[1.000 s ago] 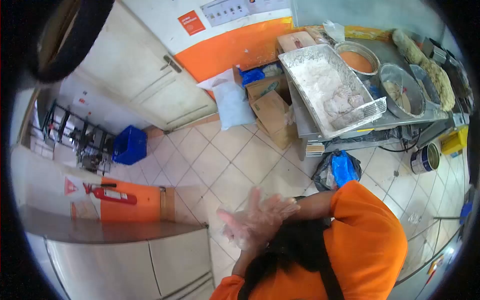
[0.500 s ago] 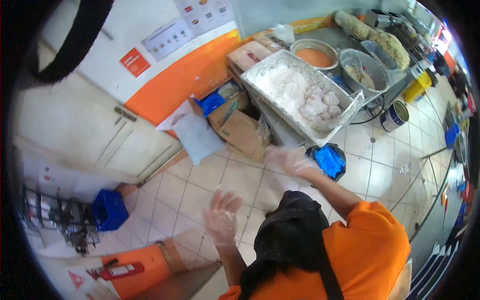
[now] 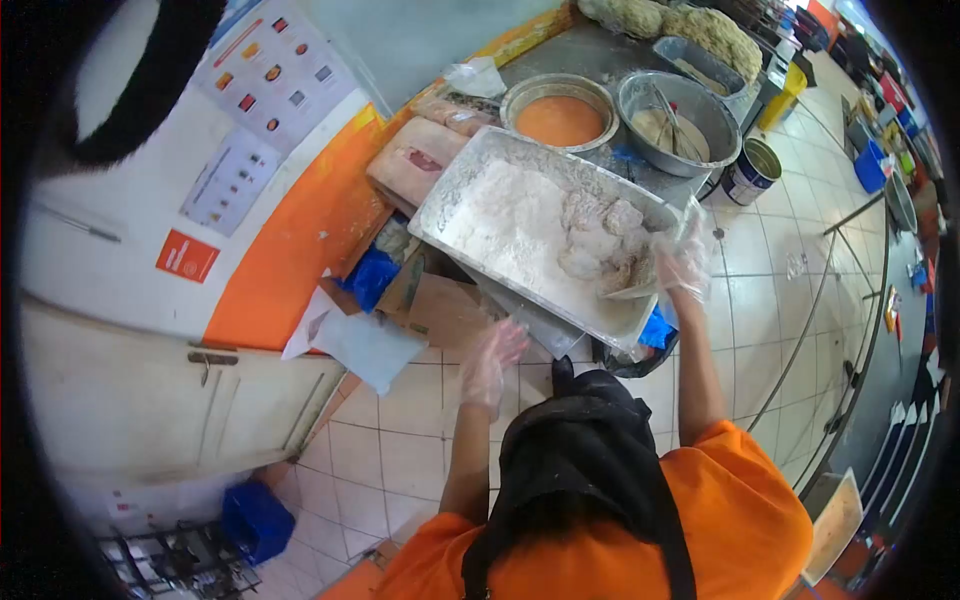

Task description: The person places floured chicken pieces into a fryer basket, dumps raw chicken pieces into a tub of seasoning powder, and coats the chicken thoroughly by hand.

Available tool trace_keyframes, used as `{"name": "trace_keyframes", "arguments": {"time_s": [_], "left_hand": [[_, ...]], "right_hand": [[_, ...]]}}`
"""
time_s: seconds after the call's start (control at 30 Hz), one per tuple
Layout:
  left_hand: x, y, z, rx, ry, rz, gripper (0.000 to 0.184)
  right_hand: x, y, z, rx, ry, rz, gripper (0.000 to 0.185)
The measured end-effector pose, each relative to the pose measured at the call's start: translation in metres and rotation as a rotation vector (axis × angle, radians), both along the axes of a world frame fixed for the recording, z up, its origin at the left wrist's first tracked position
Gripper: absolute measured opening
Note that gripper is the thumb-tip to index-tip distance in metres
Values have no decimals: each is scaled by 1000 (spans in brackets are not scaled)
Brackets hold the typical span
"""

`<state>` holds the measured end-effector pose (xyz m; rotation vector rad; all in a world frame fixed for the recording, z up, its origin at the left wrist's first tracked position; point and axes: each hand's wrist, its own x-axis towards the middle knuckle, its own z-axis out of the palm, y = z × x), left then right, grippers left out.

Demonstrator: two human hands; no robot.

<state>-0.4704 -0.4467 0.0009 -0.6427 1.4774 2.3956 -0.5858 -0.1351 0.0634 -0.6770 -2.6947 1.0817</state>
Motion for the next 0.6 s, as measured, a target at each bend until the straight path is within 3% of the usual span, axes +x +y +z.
{"name": "trace_keyframes", "arguments": {"time_s": [0.1,0.2,0.3,0.5,0.53,0.6], "left_hand": [[-52,15,35,-136,45,-52,46],[-93,23,49,-212,123,-106,43],[-127,27,33,-265,168,-197,42],[-172,15,-7,-364,203,-356,47],[-178,11,-9,-394,195,-384,46],[-186,7,-14,-444,179,-433,45]], "right_hand": [[-26,-24,-16,182,239,-47,73],[-24,-36,41,203,26,18,71],[-37,-34,52,236,-24,93,71],[-38,-69,88,593,91,127,68],[-31,-83,120,487,8,191,64],[-46,-95,121,489,-53,171,62]]}}
